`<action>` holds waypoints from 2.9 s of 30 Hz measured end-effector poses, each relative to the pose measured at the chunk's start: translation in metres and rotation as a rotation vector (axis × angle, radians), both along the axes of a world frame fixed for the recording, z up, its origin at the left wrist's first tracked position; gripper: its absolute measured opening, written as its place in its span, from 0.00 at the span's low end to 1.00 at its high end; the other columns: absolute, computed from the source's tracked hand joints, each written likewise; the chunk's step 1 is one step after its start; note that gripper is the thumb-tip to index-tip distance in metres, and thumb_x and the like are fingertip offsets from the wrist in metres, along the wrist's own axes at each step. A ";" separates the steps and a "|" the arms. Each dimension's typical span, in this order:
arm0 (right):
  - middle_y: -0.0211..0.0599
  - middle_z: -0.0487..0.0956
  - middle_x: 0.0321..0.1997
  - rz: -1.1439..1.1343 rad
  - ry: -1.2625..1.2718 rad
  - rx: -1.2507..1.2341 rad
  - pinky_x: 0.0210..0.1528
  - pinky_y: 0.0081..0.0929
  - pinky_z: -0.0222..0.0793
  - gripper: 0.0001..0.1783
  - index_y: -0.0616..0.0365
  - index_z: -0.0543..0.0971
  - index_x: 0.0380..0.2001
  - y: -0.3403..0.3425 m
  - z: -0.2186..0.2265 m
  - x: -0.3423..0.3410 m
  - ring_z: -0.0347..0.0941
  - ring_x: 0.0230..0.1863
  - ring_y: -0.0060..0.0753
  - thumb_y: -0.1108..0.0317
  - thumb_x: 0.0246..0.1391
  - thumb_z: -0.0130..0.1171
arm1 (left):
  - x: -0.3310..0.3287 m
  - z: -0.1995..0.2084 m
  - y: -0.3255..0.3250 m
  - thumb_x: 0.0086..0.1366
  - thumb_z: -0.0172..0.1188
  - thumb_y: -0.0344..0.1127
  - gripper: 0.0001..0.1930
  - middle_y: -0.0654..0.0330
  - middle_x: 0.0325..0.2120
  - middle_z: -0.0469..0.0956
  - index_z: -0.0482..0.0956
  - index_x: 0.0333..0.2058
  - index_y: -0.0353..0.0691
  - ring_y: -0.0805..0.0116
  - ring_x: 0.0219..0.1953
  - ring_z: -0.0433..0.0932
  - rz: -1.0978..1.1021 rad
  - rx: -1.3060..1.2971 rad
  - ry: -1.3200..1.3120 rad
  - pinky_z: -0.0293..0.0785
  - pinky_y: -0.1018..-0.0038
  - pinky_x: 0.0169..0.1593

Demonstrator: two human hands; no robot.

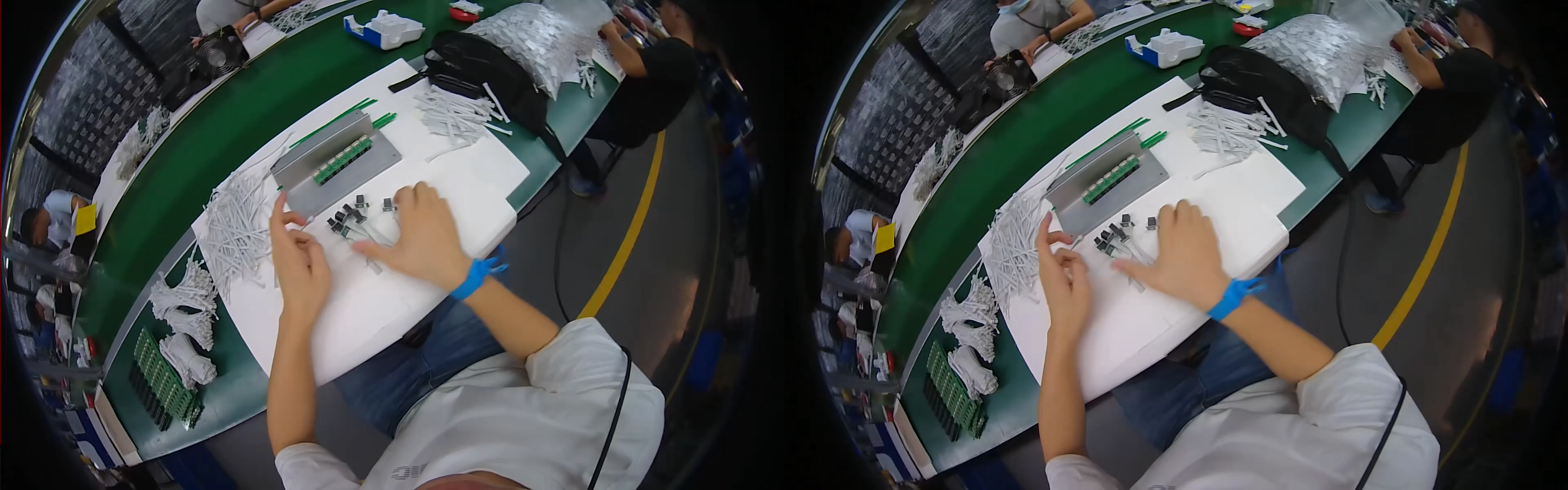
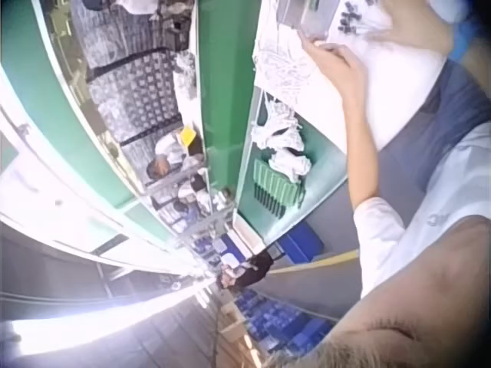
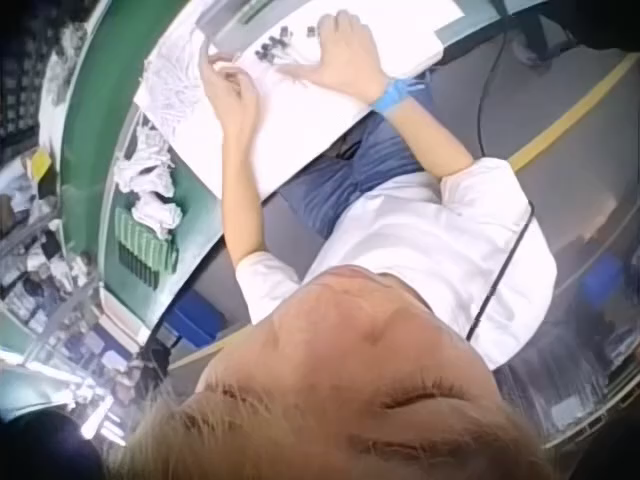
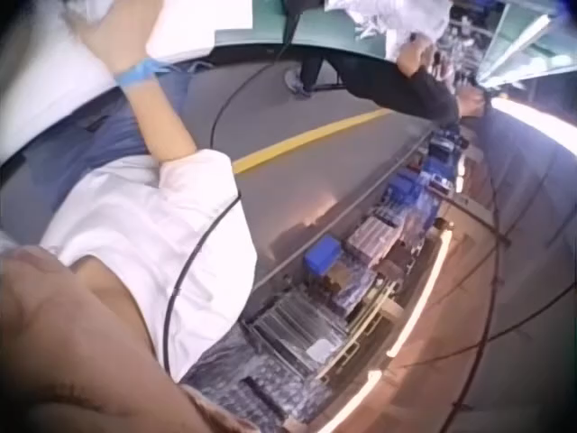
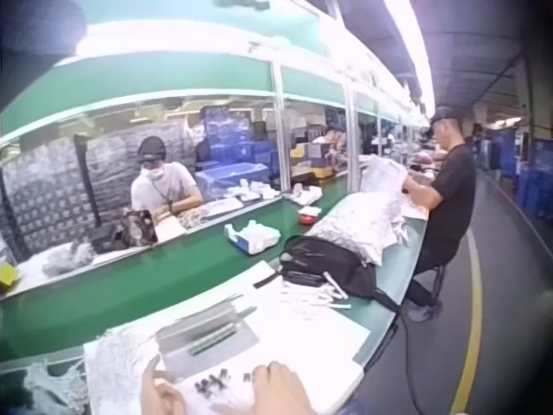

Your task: The person inserts multiple flat cables into a connector on a printed circuit board by hand.

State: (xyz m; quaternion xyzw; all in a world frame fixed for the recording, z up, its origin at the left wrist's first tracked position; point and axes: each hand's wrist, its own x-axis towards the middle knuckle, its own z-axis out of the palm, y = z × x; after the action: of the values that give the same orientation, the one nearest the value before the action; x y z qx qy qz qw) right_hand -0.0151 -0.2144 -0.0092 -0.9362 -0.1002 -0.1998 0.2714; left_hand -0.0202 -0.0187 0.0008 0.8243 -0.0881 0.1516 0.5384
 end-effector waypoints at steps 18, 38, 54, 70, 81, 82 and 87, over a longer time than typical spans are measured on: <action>0.52 0.75 0.29 0.147 0.227 0.091 0.32 0.44 0.70 0.14 0.63 0.65 0.37 -0.008 -0.004 0.006 0.75 0.30 0.52 0.75 0.46 0.53 | 0.010 -0.021 0.008 0.52 0.44 0.18 0.27 0.64 0.30 0.66 0.68 0.54 0.35 0.77 0.29 0.63 0.103 0.072 -0.199 0.57 0.82 0.30; 0.72 0.73 0.45 -0.864 0.115 0.242 0.52 0.46 0.68 0.26 0.74 0.67 0.43 -0.547 0.012 0.210 0.71 0.49 0.68 0.61 0.48 0.52 | 0.016 -0.028 0.011 0.61 0.42 0.20 0.17 0.60 0.35 0.67 0.70 0.48 0.29 0.76 0.31 0.65 0.209 0.212 -0.005 0.61 0.83 0.34; 0.45 0.82 0.34 -0.865 -0.561 0.451 0.42 0.31 0.74 0.18 0.64 0.76 0.41 -0.594 0.004 0.258 0.80 0.37 0.36 0.58 0.57 0.56 | 0.016 -0.014 -0.003 0.53 0.47 0.20 0.16 0.64 0.26 0.61 0.74 0.42 0.29 0.75 0.25 0.60 0.238 0.144 0.070 0.56 0.81 0.27; 0.39 0.76 0.32 0.674 -0.208 -0.055 0.38 0.38 0.70 0.07 0.54 0.76 0.34 -0.151 0.023 0.061 0.74 0.35 0.44 0.64 0.56 0.53 | 0.013 -0.010 -0.011 0.54 0.59 0.36 0.22 0.45 0.46 0.67 0.72 0.48 0.37 0.47 0.50 0.65 0.167 0.708 -0.275 0.58 0.52 0.54; 0.42 0.77 0.23 0.308 -0.037 0.032 0.31 0.44 0.68 0.08 0.55 0.73 0.25 -0.074 -0.006 0.035 0.74 0.28 0.50 0.64 0.51 0.56 | 0.022 -0.013 -0.003 0.54 0.60 0.34 0.19 0.47 0.44 0.68 0.74 0.45 0.39 0.49 0.49 0.66 0.086 0.592 -0.345 0.59 0.56 0.53; 0.41 0.77 0.23 0.325 -0.036 0.056 0.31 0.41 0.69 0.07 0.55 0.73 0.26 -0.072 -0.002 0.033 0.74 0.28 0.48 0.65 0.51 0.57 | 0.020 -0.012 -0.001 0.54 0.60 0.34 0.18 0.48 0.44 0.68 0.74 0.45 0.39 0.50 0.49 0.66 0.067 0.575 -0.340 0.60 0.57 0.53; 0.38 0.78 0.28 0.334 -0.024 0.003 0.32 0.36 0.70 0.06 0.56 0.73 0.29 -0.052 -0.002 0.043 0.75 0.30 0.44 0.67 0.50 0.58 | 0.015 -0.012 0.011 0.54 0.60 0.34 0.18 0.50 0.43 0.69 0.74 0.45 0.39 0.51 0.48 0.67 0.145 0.583 -0.303 0.59 0.58 0.54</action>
State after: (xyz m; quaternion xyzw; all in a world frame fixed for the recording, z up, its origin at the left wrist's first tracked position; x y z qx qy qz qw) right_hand 0.0277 -0.2663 -0.0107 -0.9037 -0.2571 -0.1631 0.3010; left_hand -0.0048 -0.0081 -0.0111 0.9157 -0.1480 0.2789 0.2487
